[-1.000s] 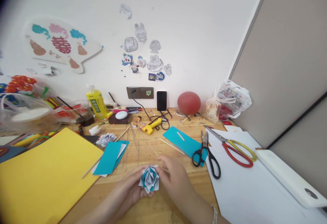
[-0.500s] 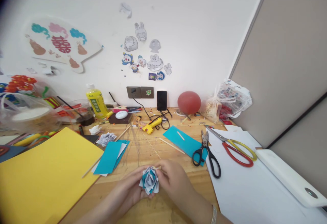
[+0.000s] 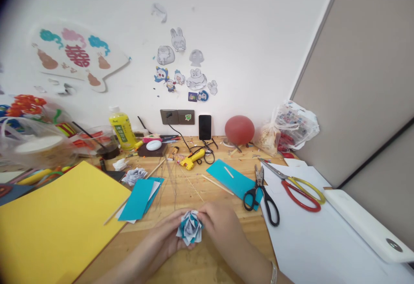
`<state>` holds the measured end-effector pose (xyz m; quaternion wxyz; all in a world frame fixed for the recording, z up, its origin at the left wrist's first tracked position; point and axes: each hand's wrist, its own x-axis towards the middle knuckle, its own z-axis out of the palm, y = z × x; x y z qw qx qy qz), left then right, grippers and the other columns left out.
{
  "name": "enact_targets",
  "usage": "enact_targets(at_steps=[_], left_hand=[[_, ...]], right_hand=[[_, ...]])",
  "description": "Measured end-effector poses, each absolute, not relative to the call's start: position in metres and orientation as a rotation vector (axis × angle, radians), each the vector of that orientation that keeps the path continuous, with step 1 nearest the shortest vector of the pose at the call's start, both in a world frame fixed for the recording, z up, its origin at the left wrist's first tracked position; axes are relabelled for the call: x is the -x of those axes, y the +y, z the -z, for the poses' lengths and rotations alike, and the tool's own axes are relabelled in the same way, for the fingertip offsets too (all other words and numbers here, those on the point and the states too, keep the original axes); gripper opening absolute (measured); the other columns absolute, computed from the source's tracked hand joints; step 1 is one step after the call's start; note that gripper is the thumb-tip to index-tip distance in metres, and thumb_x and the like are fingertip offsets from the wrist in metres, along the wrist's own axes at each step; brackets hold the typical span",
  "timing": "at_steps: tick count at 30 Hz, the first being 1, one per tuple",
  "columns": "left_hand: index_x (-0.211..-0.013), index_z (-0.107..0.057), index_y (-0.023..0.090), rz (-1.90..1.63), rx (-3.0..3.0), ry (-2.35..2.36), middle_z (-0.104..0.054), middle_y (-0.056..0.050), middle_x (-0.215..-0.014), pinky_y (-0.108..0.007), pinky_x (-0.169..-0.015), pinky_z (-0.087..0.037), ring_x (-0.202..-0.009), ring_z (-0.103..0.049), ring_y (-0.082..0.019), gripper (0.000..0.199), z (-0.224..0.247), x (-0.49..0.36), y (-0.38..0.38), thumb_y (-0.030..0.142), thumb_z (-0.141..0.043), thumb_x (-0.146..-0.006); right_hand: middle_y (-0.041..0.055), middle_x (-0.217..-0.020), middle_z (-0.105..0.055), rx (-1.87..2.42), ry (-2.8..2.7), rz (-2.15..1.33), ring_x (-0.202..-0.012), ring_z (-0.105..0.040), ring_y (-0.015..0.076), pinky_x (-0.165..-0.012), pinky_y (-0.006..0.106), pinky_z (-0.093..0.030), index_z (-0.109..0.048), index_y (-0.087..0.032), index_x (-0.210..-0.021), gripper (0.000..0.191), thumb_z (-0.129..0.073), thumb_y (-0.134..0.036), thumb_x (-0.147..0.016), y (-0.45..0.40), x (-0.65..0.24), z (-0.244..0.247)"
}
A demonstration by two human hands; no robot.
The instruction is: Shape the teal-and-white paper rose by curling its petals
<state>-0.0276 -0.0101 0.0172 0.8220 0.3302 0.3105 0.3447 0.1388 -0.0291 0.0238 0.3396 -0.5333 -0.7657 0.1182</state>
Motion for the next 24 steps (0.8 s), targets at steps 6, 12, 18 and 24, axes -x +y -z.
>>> enact_targets(at_steps=[6,12,18,24], left_hand=[[-0.087,-0.065,0.011,-0.776,-0.728,0.700,-0.065,-0.008,-0.076,-0.030,-0.061,-0.043,-0.068,-0.058,-0.019,0.025,-0.0204,0.0273,-0.0117,0.030,-0.066,-0.070],[-0.088,-0.065,0.011,-0.771,-0.705,0.710,-0.066,-0.008,-0.077,-0.032,-0.064,-0.043,-0.069,-0.059,-0.020,0.025,-0.0194,0.0272,-0.0117,0.029,-0.067,-0.070],[-0.088,-0.066,0.012,-0.749,-0.713,0.705,-0.066,-0.007,-0.074,-0.031,-0.063,-0.043,-0.068,-0.059,-0.020,0.028,-0.0201,0.0272,-0.0124,0.031,-0.069,-0.068],[-0.085,-0.066,0.012,-0.729,-0.717,0.642,-0.065,-0.007,-0.071,-0.029,-0.059,-0.043,-0.064,-0.058,-0.018,0.024,-0.0188,0.0259,-0.0132,0.031,-0.066,-0.071]], right_hand=[[0.0026,-0.069,-0.061,1.368,-1.981,-0.334,-0.065,-0.057,0.0167,-0.059,0.027,-0.043,-0.055,-0.019,-0.073,0.022,-0.040,-0.020,-0.089,-0.0291,-0.1363,-0.0257],[0.0022,-0.069,-0.058,1.394,-1.904,-0.514,-0.066,-0.057,0.0170,-0.058,0.026,-0.043,-0.054,-0.018,-0.072,0.016,-0.046,-0.020,-0.085,-0.0303,-0.1350,-0.0254],[0.0013,-0.065,-0.060,1.437,-1.906,-0.430,-0.062,-0.057,0.0159,-0.057,0.025,-0.041,-0.054,-0.019,-0.068,0.021,-0.043,-0.022,-0.086,-0.0311,-0.1358,-0.0235],[0.0012,-0.058,-0.058,1.487,-1.942,-0.192,-0.055,-0.056,0.0160,-0.051,0.024,-0.037,-0.050,-0.019,-0.064,0.028,-0.039,-0.025,-0.089,-0.0317,-0.1350,-0.0176]])
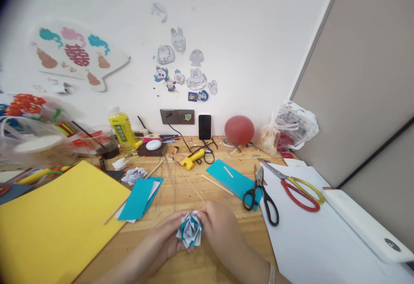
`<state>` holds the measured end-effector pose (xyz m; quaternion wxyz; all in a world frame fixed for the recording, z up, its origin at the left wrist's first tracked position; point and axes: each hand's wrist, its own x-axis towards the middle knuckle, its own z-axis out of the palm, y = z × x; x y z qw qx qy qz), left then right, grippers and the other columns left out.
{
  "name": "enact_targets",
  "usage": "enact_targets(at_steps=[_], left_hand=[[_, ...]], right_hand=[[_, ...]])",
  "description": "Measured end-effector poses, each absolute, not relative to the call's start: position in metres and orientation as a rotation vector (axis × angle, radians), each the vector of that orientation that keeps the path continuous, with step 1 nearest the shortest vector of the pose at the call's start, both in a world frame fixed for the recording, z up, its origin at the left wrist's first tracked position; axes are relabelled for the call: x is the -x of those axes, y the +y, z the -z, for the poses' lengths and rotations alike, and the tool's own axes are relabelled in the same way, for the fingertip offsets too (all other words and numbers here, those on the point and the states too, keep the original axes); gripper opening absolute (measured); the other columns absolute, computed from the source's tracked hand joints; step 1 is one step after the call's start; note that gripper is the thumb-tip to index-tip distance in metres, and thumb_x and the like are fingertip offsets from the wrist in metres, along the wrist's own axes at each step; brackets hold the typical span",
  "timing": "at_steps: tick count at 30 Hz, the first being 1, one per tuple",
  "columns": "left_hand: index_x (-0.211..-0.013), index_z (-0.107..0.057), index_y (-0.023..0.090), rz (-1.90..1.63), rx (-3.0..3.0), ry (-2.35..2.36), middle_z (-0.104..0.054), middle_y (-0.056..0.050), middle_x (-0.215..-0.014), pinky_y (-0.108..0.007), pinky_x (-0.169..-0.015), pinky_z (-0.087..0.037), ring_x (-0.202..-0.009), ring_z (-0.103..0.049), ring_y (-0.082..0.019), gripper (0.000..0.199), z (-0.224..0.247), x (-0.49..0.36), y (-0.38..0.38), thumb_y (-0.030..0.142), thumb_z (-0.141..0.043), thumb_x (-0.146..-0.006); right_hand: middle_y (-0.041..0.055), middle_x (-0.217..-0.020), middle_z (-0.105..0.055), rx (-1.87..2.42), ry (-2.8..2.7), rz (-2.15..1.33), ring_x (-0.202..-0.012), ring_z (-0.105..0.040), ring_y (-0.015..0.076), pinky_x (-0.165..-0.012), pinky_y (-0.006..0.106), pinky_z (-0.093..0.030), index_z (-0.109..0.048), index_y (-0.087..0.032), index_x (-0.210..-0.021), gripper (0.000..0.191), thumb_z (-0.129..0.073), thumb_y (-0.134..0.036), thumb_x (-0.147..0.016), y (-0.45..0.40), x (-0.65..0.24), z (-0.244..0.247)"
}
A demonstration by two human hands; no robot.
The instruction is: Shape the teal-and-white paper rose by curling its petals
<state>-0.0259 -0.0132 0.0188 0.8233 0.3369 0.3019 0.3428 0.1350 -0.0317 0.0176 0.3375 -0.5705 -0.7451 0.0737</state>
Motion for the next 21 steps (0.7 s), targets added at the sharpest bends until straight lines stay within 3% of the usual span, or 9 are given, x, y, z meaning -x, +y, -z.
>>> enact_targets(at_steps=[4,9,14,18,21], left_hand=[[-0.084,-0.067,0.013,-0.726,-0.713,0.623,-0.064,-0.006,-0.070,-0.027,-0.056,-0.042,-0.061,-0.057,-0.016,0.023,-0.024,0.026,-0.015,0.032,-0.065,-0.072],[-0.082,-0.065,0.011,-0.709,-0.767,0.677,-0.065,-0.006,-0.068,-0.023,-0.049,-0.041,-0.056,-0.057,-0.014,0.027,-0.028,0.028,-0.015,0.036,-0.066,-0.070],[-0.078,-0.060,0.014,-0.602,-0.848,0.789,-0.058,0.001,-0.054,-0.020,-0.036,-0.036,-0.041,-0.052,-0.011,0.034,-0.025,0.027,-0.016,0.046,-0.066,-0.066],[-0.062,-0.057,0.015,-0.649,-0.942,0.843,-0.054,0.004,-0.047,-0.018,-0.035,-0.036,-0.039,-0.048,-0.009,0.039,-0.018,0.026,-0.013,0.052,-0.067,-0.061],[-0.061,-0.058,0.014,-0.658,-0.977,0.867,-0.057,0.002,-0.048,-0.019,-0.038,-0.038,-0.041,-0.050,-0.010,0.040,-0.014,0.026,-0.011,0.053,-0.067,-0.060]], right_hand=[[0.0014,-0.058,-0.058,1.453,-1.949,-0.190,-0.054,-0.056,0.0167,-0.051,0.025,-0.037,-0.050,-0.020,-0.065,0.029,-0.036,-0.027,-0.090,-0.032,-0.135,-0.016],[0.0045,-0.079,-0.063,1.307,-1.787,-0.400,-0.073,-0.059,0.0176,-0.063,0.026,-0.044,-0.053,-0.018,-0.093,0.017,-0.039,-0.026,-0.088,-0.032,-0.138,-0.020],[0.0036,-0.077,-0.062,1.193,-1.832,-0.582,-0.072,-0.058,0.0162,-0.063,0.025,-0.043,-0.058,-0.018,-0.085,0.017,-0.044,-0.027,-0.087,-0.035,-0.140,-0.032],[0.0023,-0.073,-0.061,1.119,-1.885,-0.773,-0.069,-0.057,0.0148,-0.062,0.024,-0.042,-0.062,-0.017,-0.080,0.014,-0.052,-0.027,-0.083,-0.036,-0.136,-0.037],[0.0020,-0.073,-0.061,1.147,-1.798,-0.874,-0.069,-0.058,0.0150,-0.061,0.024,-0.043,-0.060,-0.016,-0.077,0.014,-0.056,-0.029,-0.081,-0.035,-0.133,-0.031]])
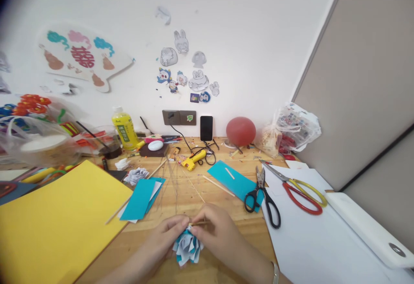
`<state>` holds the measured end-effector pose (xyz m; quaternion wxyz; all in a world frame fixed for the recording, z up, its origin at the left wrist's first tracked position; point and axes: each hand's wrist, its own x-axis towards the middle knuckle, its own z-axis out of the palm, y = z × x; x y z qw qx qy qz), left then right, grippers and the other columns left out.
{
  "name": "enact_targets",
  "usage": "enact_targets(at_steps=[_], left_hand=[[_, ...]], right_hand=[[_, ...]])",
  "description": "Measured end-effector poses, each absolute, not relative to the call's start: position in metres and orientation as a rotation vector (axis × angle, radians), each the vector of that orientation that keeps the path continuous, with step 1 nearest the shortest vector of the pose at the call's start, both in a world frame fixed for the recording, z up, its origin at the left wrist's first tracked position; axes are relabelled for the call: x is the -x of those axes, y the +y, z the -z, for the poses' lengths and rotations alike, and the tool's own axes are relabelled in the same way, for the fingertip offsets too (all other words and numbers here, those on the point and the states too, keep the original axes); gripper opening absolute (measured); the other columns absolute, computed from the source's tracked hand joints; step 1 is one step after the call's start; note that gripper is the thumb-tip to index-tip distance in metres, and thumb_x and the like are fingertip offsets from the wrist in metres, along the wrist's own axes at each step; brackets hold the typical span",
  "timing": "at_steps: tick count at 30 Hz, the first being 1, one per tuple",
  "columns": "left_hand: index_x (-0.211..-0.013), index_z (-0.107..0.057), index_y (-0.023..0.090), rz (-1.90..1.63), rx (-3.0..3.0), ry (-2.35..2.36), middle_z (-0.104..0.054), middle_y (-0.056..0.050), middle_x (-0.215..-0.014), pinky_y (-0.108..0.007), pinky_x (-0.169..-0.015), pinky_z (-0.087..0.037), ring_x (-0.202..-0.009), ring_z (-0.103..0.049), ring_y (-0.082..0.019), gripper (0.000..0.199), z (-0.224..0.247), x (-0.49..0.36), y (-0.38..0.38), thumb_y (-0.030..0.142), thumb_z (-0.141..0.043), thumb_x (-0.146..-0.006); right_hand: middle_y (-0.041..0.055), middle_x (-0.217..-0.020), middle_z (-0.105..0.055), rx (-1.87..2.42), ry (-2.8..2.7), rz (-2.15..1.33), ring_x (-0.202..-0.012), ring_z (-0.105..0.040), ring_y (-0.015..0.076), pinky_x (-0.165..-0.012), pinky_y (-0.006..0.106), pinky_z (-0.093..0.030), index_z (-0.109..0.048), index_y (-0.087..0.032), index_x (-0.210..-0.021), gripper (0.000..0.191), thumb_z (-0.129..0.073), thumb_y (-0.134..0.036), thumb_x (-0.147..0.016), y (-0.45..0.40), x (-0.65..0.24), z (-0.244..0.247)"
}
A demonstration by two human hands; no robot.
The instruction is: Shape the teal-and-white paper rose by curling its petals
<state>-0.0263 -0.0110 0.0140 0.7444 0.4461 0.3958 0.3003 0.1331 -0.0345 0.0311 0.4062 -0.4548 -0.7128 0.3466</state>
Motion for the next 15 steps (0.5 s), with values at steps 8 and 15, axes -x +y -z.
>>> enact_targets(at_steps=[8,15], left_hand=[[-0.089,-0.068,0.013,-0.739,-0.868,0.752,-0.065,-0.003,-0.067,-0.022,-0.048,-0.041,-0.057,-0.056,-0.014,0.044,-0.010,0.029,-0.008,0.045,-0.073,-0.059],[-0.094,-0.067,0.016,-0.725,-1.096,0.677,-0.067,-0.005,-0.084,-0.028,-0.071,-0.044,-0.079,-0.057,-0.020,0.047,-0.002,0.030,-0.005,0.039,-0.078,-0.055]], right_hand=[[-0.0001,-0.066,-0.058,1.214,-1.698,-0.891,-0.062,-0.056,0.0132,-0.056,0.022,-0.042,-0.054,-0.017,-0.072,0.017,-0.050,-0.029,-0.083,-0.030,-0.135,-0.021],[0.0010,-0.063,-0.060,1.352,-1.866,-0.516,-0.059,-0.054,0.0145,-0.053,0.023,-0.037,-0.056,-0.018,-0.069,0.014,-0.049,-0.023,-0.080,-0.033,-0.133,-0.024]])
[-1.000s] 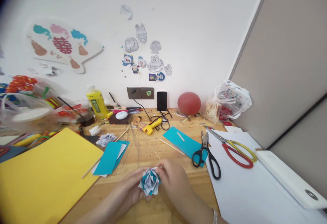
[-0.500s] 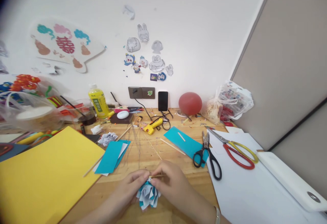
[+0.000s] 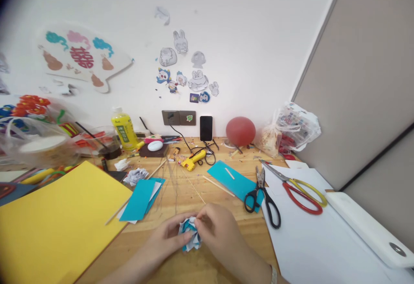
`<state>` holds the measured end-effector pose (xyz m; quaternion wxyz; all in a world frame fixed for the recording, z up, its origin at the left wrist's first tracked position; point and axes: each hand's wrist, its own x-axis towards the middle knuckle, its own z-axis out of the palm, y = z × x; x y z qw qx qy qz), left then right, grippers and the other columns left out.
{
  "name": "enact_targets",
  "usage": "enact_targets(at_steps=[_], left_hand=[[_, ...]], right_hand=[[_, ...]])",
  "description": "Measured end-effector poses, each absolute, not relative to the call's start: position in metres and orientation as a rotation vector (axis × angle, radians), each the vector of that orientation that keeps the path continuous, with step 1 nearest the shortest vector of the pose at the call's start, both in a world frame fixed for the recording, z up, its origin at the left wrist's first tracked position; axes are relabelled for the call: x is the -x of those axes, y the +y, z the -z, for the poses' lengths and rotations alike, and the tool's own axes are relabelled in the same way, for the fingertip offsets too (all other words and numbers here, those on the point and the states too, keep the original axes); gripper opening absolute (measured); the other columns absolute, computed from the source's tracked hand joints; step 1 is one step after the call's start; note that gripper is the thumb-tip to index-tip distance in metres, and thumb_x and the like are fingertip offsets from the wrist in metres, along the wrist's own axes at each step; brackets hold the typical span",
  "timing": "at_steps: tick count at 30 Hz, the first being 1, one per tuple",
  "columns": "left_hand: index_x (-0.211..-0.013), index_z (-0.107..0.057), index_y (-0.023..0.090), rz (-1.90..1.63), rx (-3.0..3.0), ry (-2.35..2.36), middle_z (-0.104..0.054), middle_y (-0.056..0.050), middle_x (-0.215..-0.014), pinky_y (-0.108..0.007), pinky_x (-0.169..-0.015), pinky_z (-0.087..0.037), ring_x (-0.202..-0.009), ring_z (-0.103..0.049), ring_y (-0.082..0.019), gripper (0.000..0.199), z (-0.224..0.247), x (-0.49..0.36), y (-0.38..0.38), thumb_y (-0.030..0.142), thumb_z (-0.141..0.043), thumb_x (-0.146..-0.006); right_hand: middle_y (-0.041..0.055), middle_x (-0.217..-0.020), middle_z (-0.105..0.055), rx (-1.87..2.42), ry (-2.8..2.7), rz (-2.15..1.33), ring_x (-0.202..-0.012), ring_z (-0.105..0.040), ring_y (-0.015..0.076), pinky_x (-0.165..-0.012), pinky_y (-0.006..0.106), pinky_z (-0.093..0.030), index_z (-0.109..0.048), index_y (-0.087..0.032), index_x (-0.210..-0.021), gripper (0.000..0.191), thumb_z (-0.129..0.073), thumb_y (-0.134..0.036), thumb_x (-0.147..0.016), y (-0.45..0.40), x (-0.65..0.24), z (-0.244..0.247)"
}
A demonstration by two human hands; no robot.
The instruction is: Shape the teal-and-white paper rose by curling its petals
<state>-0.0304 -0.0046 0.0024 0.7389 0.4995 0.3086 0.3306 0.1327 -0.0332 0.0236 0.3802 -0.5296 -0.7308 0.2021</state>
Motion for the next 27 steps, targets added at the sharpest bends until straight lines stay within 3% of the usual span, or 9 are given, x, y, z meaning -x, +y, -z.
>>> enact_targets(at_steps=[4,7,15,20,27], left_hand=[[-0.101,-0.062,0.017,-0.742,-1.144,0.663,-0.064,-0.007,-0.096,-0.033,-0.079,-0.042,-0.088,-0.056,-0.023,0.061,0.0015,0.0281,-0.0062,0.040,-0.081,-0.049],[-0.100,-0.061,0.016,-0.754,-1.176,0.687,-0.063,-0.008,-0.095,-0.034,-0.079,-0.042,-0.088,-0.055,-0.024,0.060,0.0032,0.0270,-0.0070,0.042,-0.080,-0.049],[-0.095,-0.060,0.017,-0.760,-1.159,0.725,-0.062,-0.005,-0.088,-0.033,-0.075,-0.042,-0.083,-0.055,-0.022,0.054,0.0013,0.0258,-0.0076,0.040,-0.079,-0.050],[-0.093,-0.060,0.016,-0.755,-1.126,0.743,-0.062,-0.002,-0.081,-0.030,-0.072,-0.041,-0.078,-0.054,-0.019,0.055,-0.0022,0.0252,-0.0088,0.037,-0.081,-0.046],[-0.091,-0.061,0.016,-0.745,-1.151,0.702,-0.062,-0.004,-0.085,-0.031,-0.074,-0.041,-0.082,-0.054,-0.020,0.049,-0.0030,0.0262,-0.0099,0.040,-0.078,-0.052]], right_hand=[[0.0018,-0.068,-0.064,1.284,-1.895,-0.508,-0.063,-0.058,0.0149,-0.056,0.023,-0.040,-0.058,-0.018,-0.081,0.016,-0.044,-0.024,-0.085,-0.0330,-0.1340,-0.0222],[0.0028,-0.075,-0.066,1.212,-1.983,-0.438,-0.068,-0.060,0.0154,-0.061,0.024,-0.042,-0.059,-0.019,-0.087,0.021,-0.039,-0.024,-0.089,-0.0318,-0.1356,-0.0212],[0.0033,-0.067,-0.066,1.184,-2.088,-0.172,-0.062,-0.059,0.0153,-0.056,0.025,-0.041,-0.062,-0.020,-0.080,0.042,-0.029,-0.041,-0.094,-0.0276,-0.1362,-0.0209],[0.0027,-0.063,-0.065,1.294,-2.028,-0.179,-0.059,-0.059,0.0158,-0.054,0.026,-0.039,-0.062,-0.020,-0.072,0.040,-0.035,-0.040,-0.093,-0.0298,-0.1343,-0.0204],[0.0029,-0.064,-0.065,1.307,-2.024,-0.108,-0.060,-0.059,0.0161,-0.055,0.026,-0.039,-0.061,-0.020,-0.072,0.039,-0.033,-0.037,-0.093,-0.0320,-0.1337,-0.0164]])
